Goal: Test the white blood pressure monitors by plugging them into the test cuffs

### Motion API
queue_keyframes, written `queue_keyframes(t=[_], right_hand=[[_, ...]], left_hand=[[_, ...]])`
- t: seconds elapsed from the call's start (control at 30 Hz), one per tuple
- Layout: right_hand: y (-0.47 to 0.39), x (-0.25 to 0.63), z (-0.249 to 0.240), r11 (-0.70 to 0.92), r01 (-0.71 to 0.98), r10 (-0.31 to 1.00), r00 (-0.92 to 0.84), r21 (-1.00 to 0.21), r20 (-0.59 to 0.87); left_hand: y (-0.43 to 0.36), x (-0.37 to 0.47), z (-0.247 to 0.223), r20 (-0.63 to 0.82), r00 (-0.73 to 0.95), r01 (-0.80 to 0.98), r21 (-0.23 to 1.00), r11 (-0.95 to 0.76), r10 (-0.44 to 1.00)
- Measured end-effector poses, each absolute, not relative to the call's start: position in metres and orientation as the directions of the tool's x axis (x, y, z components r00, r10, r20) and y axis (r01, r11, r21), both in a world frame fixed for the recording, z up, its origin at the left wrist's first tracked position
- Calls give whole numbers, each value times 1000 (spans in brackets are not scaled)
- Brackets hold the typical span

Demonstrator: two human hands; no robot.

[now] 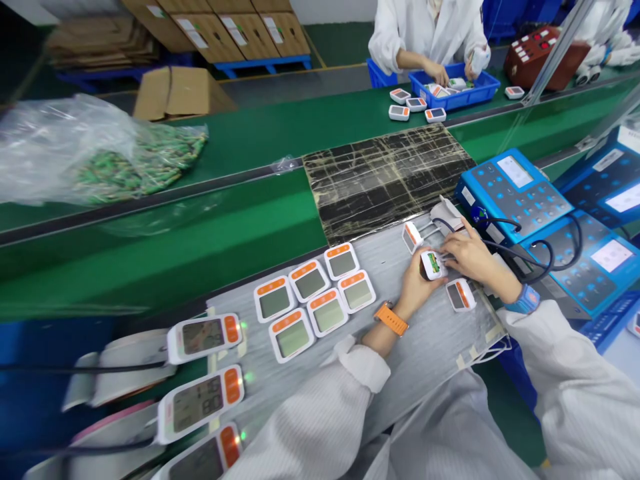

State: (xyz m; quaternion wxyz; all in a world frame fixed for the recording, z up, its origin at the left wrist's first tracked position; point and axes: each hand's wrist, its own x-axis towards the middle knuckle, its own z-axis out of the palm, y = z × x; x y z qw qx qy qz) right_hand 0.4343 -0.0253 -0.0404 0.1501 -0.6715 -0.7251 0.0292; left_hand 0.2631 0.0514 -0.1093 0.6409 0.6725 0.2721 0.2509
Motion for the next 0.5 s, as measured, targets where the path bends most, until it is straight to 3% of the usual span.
queue_keyframes(t=[0.13,0.5], right_hand=[[-35,440,-40,162,944,983,-128,-286,133],[-34,436,-47,162,967,979,-132,-199,155]], left_hand=[[51,263,-109,-3,728,45,998,-42,686],[50,264,-109,11,725,28,999,-46,689]])
